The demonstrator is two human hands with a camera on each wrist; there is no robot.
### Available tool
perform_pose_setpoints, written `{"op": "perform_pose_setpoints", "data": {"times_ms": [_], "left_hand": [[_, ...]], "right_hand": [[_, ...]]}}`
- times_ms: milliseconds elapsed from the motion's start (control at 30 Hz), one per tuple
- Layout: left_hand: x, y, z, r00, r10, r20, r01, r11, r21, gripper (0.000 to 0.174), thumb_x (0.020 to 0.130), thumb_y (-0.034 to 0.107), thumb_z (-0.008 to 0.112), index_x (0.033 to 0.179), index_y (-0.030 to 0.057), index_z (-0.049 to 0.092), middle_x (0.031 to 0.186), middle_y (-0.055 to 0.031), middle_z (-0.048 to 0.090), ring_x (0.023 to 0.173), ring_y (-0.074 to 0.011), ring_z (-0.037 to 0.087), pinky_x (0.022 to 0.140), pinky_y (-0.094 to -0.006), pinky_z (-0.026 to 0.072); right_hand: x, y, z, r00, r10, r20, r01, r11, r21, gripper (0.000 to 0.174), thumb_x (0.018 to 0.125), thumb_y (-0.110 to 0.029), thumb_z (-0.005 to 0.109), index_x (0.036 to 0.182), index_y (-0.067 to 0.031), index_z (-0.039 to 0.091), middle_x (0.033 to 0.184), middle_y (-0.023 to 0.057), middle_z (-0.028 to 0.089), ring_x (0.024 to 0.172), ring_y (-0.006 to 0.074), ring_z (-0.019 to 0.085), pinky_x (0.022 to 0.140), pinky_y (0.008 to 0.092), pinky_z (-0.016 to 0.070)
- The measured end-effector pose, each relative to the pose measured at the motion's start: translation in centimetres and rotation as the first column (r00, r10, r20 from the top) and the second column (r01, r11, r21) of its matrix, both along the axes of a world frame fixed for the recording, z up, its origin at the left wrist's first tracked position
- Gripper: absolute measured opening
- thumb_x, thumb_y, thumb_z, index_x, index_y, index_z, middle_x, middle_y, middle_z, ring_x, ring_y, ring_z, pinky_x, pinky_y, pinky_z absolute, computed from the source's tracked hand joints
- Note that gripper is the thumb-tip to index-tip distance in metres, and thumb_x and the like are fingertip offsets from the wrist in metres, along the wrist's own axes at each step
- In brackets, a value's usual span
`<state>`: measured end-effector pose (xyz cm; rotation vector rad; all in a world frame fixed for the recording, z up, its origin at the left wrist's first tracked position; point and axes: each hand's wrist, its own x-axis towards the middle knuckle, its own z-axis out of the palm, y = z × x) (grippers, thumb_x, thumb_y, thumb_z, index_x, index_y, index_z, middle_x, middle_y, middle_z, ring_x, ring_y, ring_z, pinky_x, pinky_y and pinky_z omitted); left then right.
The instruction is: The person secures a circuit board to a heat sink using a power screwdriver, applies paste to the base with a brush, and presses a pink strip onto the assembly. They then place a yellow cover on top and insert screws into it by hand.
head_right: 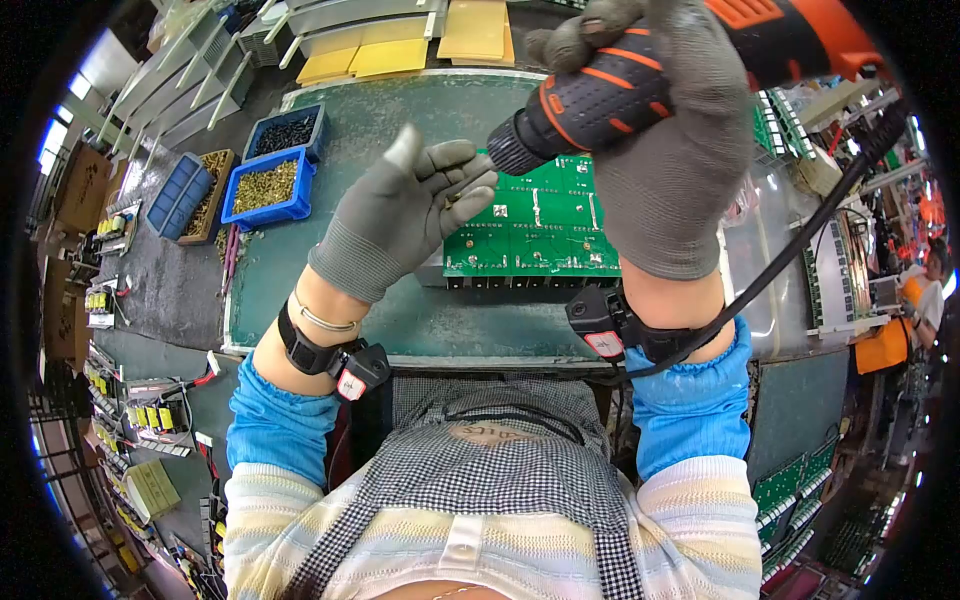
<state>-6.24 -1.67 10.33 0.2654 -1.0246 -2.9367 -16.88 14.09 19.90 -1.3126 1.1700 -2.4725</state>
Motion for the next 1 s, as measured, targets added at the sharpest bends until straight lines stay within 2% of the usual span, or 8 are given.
{"op": "perform_pose_setpoints", "data": {"times_ms": [100, 200, 300, 400, 500, 700, 800, 1000], "left_hand": [[0.8, 0.5, 0.0, 0.998, -0.013, -0.053, -0.008, 0.930, -0.368, 0.048, 0.094, 0.026, 0.057, 0.127, -0.0076, 0.045, 0.110, -0.0131, 0.057, 0.094, -0.0172, 0.058, 0.083, -0.0280, 0.0513], [1.4, 0.9, 0.8, 0.999, -0.010, 0.038, 0.034, 0.714, -0.699, 0.030, 0.089, 0.010, 0.058, 0.117, -0.0019, 0.058, 0.094, -0.0028, 0.061, 0.071, -0.0068, 0.053, 0.067, -0.0202, 0.0452], [1.3, 1.5, 1.3, 0.994, 0.040, 0.097, 0.049, 0.641, -0.766, 0.027, 0.091, 0.013, 0.057, 0.113, -0.0012, 0.060, 0.089, -0.0015, 0.060, 0.069, -0.0056, 0.053, 0.063, -0.0186, 0.0443], [1.3, 1.7, 1.4, 0.991, 0.044, 0.123, 0.060, 0.686, -0.725, 0.025, 0.093, 0.016, 0.056, 0.110, -0.0006, 0.060, 0.085, -0.0001, 0.058, 0.066, -0.0048, 0.051, 0.060, -0.0177, 0.0427], [0.6, 1.5, -0.3, 0.999, 0.035, 0.032, -0.020, 0.919, -0.393, 0.025, 0.094, 0.020, 0.056, 0.109, 0.0007, 0.061, 0.081, 0.0016, 0.056, 0.064, -0.0049, 0.048, 0.059, -0.0174, 0.0421], [1.0, 1.7, -0.2, 0.999, -0.030, 0.039, 0.047, 0.791, -0.610, 0.026, 0.089, 0.021, 0.065, 0.105, 0.0009, 0.064, 0.084, 0.0007, 0.060, 0.071, -0.0061, 0.049, 0.065, -0.0185, 0.0428], [1.0, 2.4, -0.3, 0.999, 0.005, -0.051, -0.038, 0.743, -0.668, 0.027, 0.086, 0.021, 0.070, 0.103, 0.0006, 0.067, 0.088, -0.0001, 0.063, 0.077, -0.0070, 0.053, 0.071, -0.0209, 0.0443], [0.6, 2.8, -0.6, 0.997, 0.048, -0.064, -0.079, 0.689, -0.720, 0.028, 0.085, 0.021, 0.071, 0.104, 0.0007, 0.068, 0.090, -0.0011, 0.066, 0.081, -0.0078, 0.056, 0.075, -0.0231, 0.0453]], "right_hand": [[-0.3, 1.3, 0.3, 0.999, 0.014, 0.030, -0.012, 0.999, -0.053, 0.028, 0.088, -0.029, 0.059, 0.099, -0.0038, 0.054, 0.088, 0.0112, 0.059, 0.081, 0.0250, 0.059, 0.088, 0.0523, 0.0480], [-0.1, 1.7, 0.6, 0.999, 0.022, 0.033, -0.020, 0.997, -0.074, 0.027, 0.089, -0.030, 0.058, 0.097, -0.0047, 0.054, 0.088, 0.0120, 0.059, 0.082, 0.0257, 0.059, 0.090, 0.0532, 0.0470], [-0.4, 2.5, 0.4, 0.998, 0.056, 0.033, -0.052, 0.993, -0.106, 0.027, 0.090, -0.029, 0.057, 0.097, -0.0042, 0.053, 0.090, 0.0127, 0.057, 0.084, 0.0259, 0.059, 0.092, 0.0526, 0.0457], [-0.2, 3.5, 0.9, 1.000, 0.014, 0.018, -0.011, 0.989, -0.147, 0.027, 0.091, -0.029, 0.055, 0.098, -0.0031, 0.051, 0.094, 0.0134, 0.056, 0.086, 0.0263, 0.058, 0.094, 0.0518, 0.0437], [-1.3, 5.2, 0.9, 0.995, 0.094, -0.014, -0.095, 0.973, -0.211, 0.031, 0.091, -0.027, 0.055, 0.104, 0.0004, 0.047, 0.095, 0.0146, 0.054, 0.086, 0.0262, 0.056, 0.097, 0.0510, 0.0414], [-0.1, 5.8, 0.4, 0.998, -0.058, 0.006, 0.058, 0.981, -0.184, 0.047, 0.090, -0.026, 0.056, 0.121, 0.0050, 0.040, 0.092, 0.0133, 0.051, 0.086, 0.0250, 0.055, 0.097, 0.0505, 0.0418], [0.3, 6.0, 0.0, 0.996, -0.080, 0.027, 0.084, 0.982, -0.171, 0.054, 0.090, -0.026, 0.057, 0.129, 0.0055, 0.036, 0.093, 0.0131, 0.051, 0.086, 0.0245, 0.055, 0.096, 0.0505, 0.0430], [0.3, 6.3, -0.8, 0.991, -0.090, 0.099, 0.107, 0.976, -0.188, 0.057, 0.090, -0.029, 0.058, 0.130, 0.0048, 0.036, 0.091, 0.0128, 0.052, 0.084, 0.0241, 0.055, 0.095, 0.0501, 0.0431]]}}
